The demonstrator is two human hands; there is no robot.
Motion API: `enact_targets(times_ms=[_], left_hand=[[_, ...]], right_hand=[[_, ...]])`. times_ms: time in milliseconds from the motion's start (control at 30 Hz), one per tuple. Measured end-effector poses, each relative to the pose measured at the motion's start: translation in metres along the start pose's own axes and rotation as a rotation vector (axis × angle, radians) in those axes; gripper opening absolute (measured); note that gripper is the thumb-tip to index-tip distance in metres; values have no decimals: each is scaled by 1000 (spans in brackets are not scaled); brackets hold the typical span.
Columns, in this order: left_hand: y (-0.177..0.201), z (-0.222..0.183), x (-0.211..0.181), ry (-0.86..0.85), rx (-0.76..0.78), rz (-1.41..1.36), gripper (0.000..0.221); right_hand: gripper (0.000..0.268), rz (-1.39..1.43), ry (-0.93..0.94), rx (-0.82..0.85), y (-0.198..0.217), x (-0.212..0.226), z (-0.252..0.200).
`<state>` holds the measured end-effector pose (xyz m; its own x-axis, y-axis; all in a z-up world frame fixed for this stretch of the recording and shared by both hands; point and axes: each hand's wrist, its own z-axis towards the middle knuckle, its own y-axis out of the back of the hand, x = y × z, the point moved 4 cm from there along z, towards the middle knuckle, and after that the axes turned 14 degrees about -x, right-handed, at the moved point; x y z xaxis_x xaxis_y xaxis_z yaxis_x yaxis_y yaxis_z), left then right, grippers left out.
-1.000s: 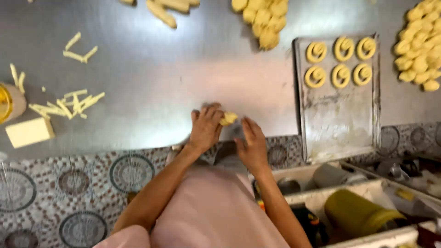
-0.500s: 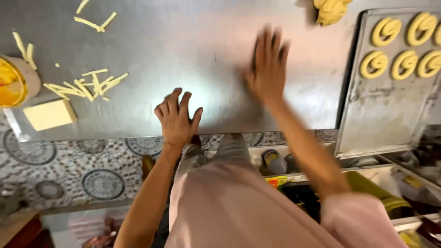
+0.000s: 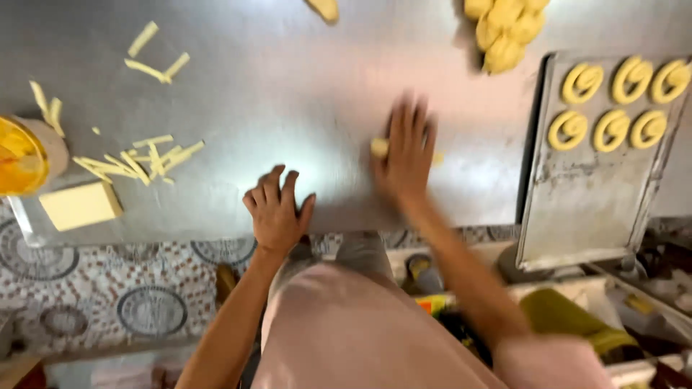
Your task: Rolling dough into strips and coiling them into spiral pastries on a baking tray
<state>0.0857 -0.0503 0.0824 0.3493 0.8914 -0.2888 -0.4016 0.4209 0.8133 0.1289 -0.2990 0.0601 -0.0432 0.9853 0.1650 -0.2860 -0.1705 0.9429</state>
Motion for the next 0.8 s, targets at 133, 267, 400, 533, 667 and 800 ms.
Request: enact_targets(times_ms=[133,267,400,533,667,800], left_hand=[[-16,3,9,-10,-11,10,54],[-19,4,8,-22,16,36,56],[-36,0,9,5,45,21,55],[-20,-4,2,6,25,17,50],[-16,10,-21,48,7,-158,51],[-37,21,-89,-70,327,-369,63]], right_hand=[[113,92,21,134,23,28,-116],[120,10,3,-39,-20,-5,-11],[113,-88,-70,17,-47,-51,90],[96,-184,-78,-18,-29,-38,86],[97,32,-24,-47,35,17,-31],[89,43,-109,137,49,-4,-96]])
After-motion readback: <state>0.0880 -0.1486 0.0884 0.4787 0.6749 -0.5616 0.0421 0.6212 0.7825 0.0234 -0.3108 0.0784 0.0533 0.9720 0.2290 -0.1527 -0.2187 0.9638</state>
